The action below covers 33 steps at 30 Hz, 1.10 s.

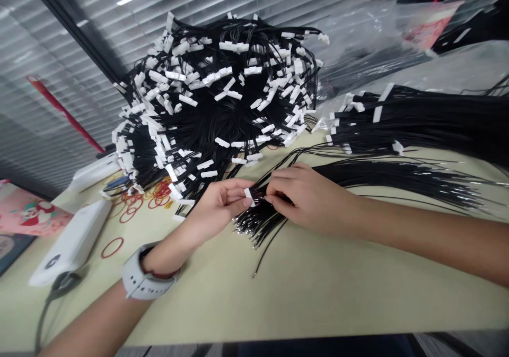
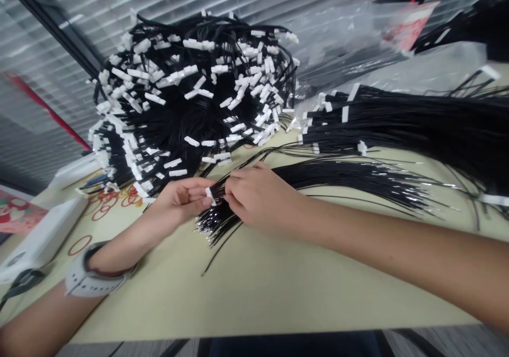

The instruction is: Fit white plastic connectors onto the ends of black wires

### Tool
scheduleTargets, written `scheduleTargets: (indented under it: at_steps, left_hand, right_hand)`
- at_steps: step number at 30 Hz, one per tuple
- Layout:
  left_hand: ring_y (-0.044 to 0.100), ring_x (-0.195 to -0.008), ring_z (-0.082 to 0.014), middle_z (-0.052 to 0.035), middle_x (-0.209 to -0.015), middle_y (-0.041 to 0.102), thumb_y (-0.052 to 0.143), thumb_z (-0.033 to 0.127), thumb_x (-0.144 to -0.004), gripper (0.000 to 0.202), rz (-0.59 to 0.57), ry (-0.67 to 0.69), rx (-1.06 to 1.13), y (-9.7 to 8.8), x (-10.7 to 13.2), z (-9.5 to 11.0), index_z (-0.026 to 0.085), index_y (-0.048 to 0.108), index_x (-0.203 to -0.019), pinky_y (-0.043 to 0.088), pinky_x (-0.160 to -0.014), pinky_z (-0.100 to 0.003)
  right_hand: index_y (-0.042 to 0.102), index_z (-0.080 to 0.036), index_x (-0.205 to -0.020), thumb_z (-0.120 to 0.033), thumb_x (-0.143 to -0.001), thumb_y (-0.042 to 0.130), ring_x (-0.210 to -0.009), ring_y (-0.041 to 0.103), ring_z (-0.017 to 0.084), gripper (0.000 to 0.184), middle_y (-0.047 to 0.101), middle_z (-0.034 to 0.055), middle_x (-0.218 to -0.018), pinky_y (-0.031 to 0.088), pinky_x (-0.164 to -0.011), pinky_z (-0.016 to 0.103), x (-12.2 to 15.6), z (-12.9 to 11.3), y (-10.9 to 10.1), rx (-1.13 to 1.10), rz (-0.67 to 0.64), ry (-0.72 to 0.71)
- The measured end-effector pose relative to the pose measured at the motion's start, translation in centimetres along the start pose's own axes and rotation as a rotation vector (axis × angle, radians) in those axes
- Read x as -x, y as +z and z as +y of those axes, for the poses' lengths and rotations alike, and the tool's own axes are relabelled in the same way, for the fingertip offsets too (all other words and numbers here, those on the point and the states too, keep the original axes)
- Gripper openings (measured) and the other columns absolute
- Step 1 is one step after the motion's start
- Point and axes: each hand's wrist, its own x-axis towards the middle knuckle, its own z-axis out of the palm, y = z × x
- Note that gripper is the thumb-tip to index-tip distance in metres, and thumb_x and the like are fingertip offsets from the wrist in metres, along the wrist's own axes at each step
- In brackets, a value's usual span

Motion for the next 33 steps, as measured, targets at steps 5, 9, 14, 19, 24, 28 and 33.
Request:
scheduleTargets:
  at_steps: [5, 9, 14, 19, 24, 28, 33]
  left_hand:
    - [0.061, -0.069, -0.0119, -0.0017, -0.074, 0.068, 0.063, 0.008, -0.071, 0.022, -0.016, 0.007, -0.029, 0.0, 0.0, 0.1, 0.014, 0.062, -0.092, 0.045, -0.067, -0.024]
    - [0.061, -0.07, -0.012, -0.0028, -0.076, 0.069, 0.062, 0.008, -0.072, 0.023, -0.042, 0.012, -0.016, -0.1, 0.1, 0.0, 0.013, 0.061, -0.094, 0.046, -0.069, -0.024]
    - [0.063, -0.072, -0.0135, -0.0025, -0.075, 0.069, 0.062, 0.008, -0.071, 0.023, -0.049, 0.034, 0.004, -0.2, 0.0, -0.3, 0.014, 0.062, -0.094, 0.047, -0.071, -0.027]
    - [0.063, -0.073, -0.0136, -0.0032, -0.078, 0.07, 0.061, 0.006, -0.072, 0.023, -0.066, 0.028, -0.012, 0.0, 0.0, -0.2, 0.013, 0.062, -0.093, 0.048, -0.072, -0.027]
    - [0.064, -0.069, -0.0127, -0.0009, -0.073, 0.069, 0.061, 0.004, -0.071, 0.023, -0.041, 0.01, 0.016, 0.3, 0.2, -0.2, 0.014, 0.062, -0.091, 0.048, -0.067, -0.025]
    - [0.063, -0.068, -0.0122, -0.0014, -0.071, 0.07, 0.06, 0.002, -0.071, 0.023, -0.014, 0.022, 0.033, 0.6, 0.4, -0.2, 0.013, 0.063, -0.091, 0.048, -0.065, -0.024]
    - [0.064, -0.068, -0.0117, -0.003, -0.074, 0.071, 0.059, 0.003, -0.072, 0.023, 0.001, 0.051, 0.078, 1.0, 0.7, -0.2, 0.012, 0.064, -0.092, 0.048, -0.064, -0.022]
  right_hand:
    - [0.056, -0.014, -0.07, -0.016, -0.084, 0.043, -0.066, 0.05, 0.012, 0.02, 0.057, 0.0015, -0.072, 0.031, -0.069, 0.029, 0.0, -0.1, 0.0, 0.015, -0.003, -0.001]
    - [0.056, -0.014, -0.07, -0.016, -0.085, 0.043, -0.067, 0.051, 0.013, 0.02, 0.057, 0.002, -0.072, 0.031, -0.07, 0.03, 0.0, -0.2, 0.0, 0.021, -0.005, 0.0]
    - [0.057, -0.014, -0.071, -0.015, -0.084, 0.043, -0.068, 0.05, 0.013, 0.019, 0.057, 0.0017, -0.072, 0.031, -0.068, 0.03, 0.0, -0.1, 0.0, 0.0, -0.011, -0.014]
    - [0.058, -0.014, -0.072, -0.016, -0.084, 0.044, -0.066, 0.049, 0.012, 0.019, 0.056, 0.0013, -0.071, 0.031, -0.068, 0.03, 0.1, 0.0, 0.2, -0.031, -0.014, -0.019]
    - [0.057, -0.014, -0.072, -0.016, -0.084, 0.044, -0.067, 0.049, 0.012, 0.017, 0.056, 0.0002, -0.071, 0.033, -0.069, 0.03, 0.3, 0.1, 0.5, -0.09, -0.011, 0.006]
    - [0.056, -0.014, -0.071, -0.014, -0.083, 0.044, -0.067, 0.048, 0.012, 0.016, 0.055, 0.0007, -0.071, 0.034, -0.067, 0.028, 0.2, -0.1, 0.9, -0.119, 0.035, -0.015]
    - [0.054, -0.015, -0.071, -0.013, -0.083, 0.045, -0.066, 0.046, 0.012, 0.015, 0.052, 0.0013, -0.069, 0.034, -0.065, 0.027, 0.2, -0.2, 1.5, -0.113, 0.146, -0.055]
